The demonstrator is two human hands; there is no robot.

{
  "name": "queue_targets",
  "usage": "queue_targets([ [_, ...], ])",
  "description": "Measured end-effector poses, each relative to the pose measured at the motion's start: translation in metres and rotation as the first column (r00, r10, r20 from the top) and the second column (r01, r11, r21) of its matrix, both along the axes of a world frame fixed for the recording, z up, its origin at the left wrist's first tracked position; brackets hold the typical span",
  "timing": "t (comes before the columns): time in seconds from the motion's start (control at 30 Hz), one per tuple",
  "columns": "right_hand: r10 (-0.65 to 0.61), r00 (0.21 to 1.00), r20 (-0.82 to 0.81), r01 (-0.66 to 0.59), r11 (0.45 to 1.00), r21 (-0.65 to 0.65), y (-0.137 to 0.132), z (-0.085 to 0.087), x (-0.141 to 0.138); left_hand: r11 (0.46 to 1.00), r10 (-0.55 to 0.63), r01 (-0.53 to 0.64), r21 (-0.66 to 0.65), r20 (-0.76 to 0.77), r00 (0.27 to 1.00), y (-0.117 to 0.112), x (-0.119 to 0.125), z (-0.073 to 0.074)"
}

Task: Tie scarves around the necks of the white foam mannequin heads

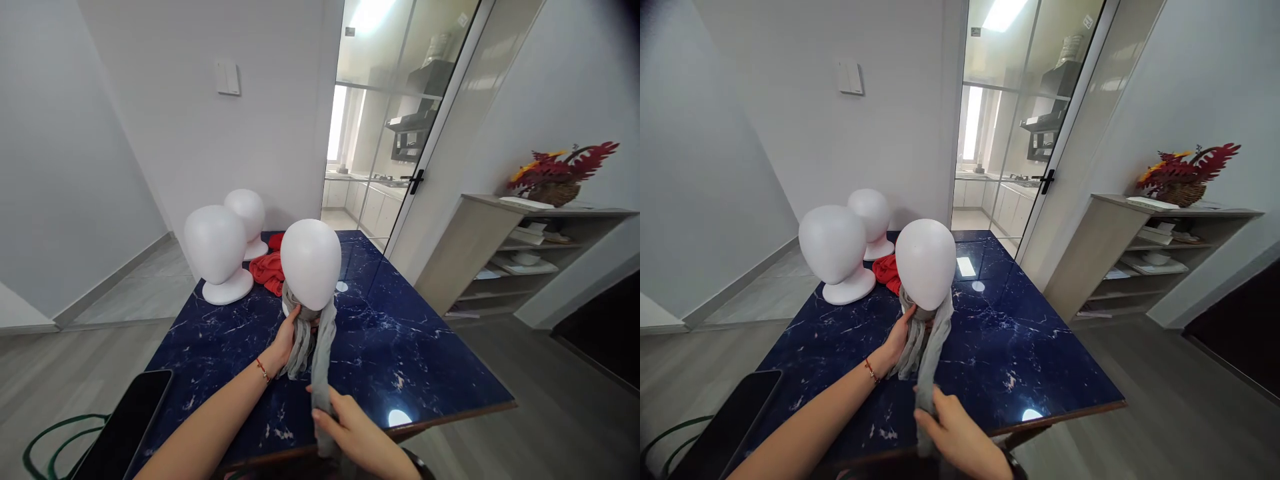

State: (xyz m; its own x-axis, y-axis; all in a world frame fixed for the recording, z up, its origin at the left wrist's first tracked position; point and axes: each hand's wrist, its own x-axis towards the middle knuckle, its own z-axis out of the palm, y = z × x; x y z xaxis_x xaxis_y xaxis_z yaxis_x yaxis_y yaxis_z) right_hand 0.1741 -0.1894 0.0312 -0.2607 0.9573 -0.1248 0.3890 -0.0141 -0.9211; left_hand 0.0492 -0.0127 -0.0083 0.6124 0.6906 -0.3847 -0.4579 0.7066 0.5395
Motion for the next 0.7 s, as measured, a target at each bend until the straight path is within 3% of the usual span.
queue_targets([
  [0.23,0.178,0.984,-0.015,-0.179,0.981,-0.079,0.007,-0.030,-0.061,1.000,-0.026,0.027,-0.014,0.072,0.997,-0.007,-0.001,0.008],
  [0.33,0.313,0.937,-0.153,-0.332,0.935,-0.122,0.001,-0.046,-0.077,1.000,0.031,-0.031,-0.004,0.023,0.999,-0.006,0.000,0.008],
  [0.43,0.321,0.871,-0.371,-0.415,0.886,-0.206,-0.005,-0.054,-0.089,0.997,0.067,-0.069,-0.028,-0.093,0.993,-0.004,-0.002,0.008],
  [0.57,0.229,0.837,-0.498,-0.395,0.882,-0.257,-0.013,-0.046,-0.094,0.995,-0.019,0.002,-0.101,-0.167,0.986,-0.004,-0.006,0.009],
  [0.63,0.189,0.858,-0.478,-0.352,0.894,-0.278,-0.015,-0.034,-0.093,0.993,-0.043,0.023,-0.116,-0.168,0.985,-0.005,-0.008,0.009],
  [0.7,0.227,0.893,-0.388,-0.343,0.902,-0.262,-0.013,-0.016,-0.089,0.991,-0.050,0.029,-0.127,-0.160,0.986,-0.004,-0.009,0.010],
])
